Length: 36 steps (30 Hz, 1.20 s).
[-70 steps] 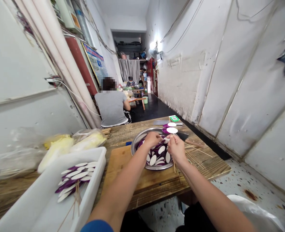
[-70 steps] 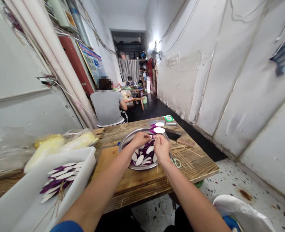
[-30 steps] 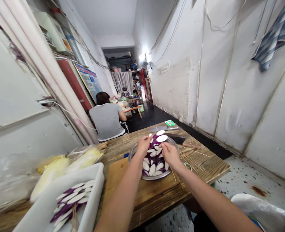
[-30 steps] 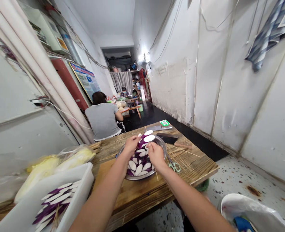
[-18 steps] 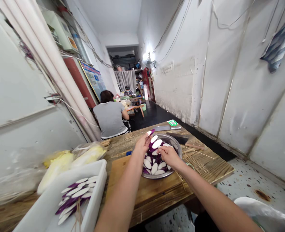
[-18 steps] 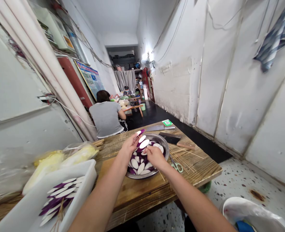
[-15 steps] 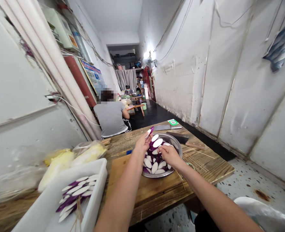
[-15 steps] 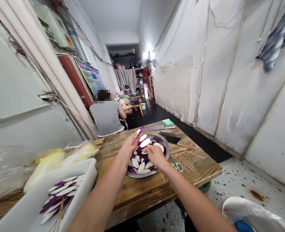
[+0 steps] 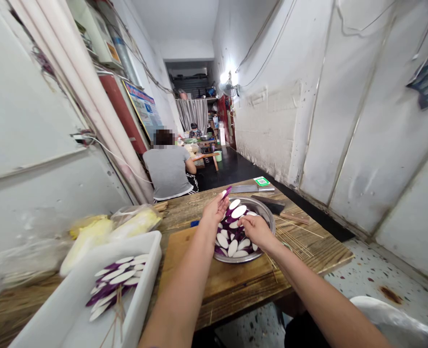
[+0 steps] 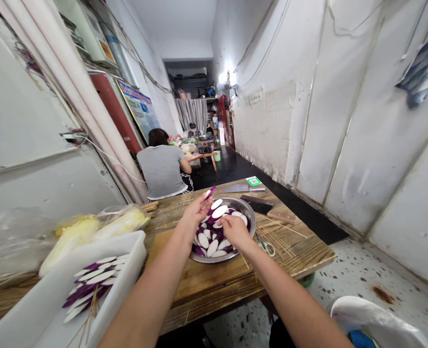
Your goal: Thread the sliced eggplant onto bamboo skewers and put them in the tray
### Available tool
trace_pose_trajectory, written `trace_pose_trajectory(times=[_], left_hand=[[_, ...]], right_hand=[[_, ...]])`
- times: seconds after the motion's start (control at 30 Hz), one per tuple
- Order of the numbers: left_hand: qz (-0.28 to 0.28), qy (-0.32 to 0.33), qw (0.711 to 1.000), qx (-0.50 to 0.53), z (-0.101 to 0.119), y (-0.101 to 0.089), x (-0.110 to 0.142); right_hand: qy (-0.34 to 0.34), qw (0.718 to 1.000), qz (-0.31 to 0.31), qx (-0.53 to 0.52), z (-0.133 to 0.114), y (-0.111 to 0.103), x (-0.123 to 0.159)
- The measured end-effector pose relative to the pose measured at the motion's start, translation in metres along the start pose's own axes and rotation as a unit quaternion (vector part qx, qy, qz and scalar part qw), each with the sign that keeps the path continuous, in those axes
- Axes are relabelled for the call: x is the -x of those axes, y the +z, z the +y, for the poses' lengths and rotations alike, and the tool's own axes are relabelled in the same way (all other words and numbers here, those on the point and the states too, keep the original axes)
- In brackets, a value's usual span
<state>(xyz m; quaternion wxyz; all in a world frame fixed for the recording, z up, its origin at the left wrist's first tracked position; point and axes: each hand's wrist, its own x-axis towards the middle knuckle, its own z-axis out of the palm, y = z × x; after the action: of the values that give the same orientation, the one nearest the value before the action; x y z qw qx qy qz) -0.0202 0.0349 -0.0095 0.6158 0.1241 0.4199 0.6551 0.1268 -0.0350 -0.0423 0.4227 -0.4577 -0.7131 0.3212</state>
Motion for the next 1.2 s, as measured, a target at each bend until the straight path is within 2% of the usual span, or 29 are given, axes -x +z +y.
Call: trace_pose_trajectory(times=[0.43,0.67,1.2], left_hand=[[-0.005,0.020,0.999,-0.045,-0.002,0.000,0.001],[-0.005,0.057,0.995,-0.078,-0.006,0.000,0.000],[-0.034,0.063,0.991,-0.114,-0.012,0.002,0.005]], right_hand=[[-0.002,1.000,0.014,0.016,-0.001,0.000,0.000],[0.000,0.999,0.026,0.030,-0.001,0.001,-0.001],[0.024,0.998,0.037,0.042,0.000,0.002,-0.002]])
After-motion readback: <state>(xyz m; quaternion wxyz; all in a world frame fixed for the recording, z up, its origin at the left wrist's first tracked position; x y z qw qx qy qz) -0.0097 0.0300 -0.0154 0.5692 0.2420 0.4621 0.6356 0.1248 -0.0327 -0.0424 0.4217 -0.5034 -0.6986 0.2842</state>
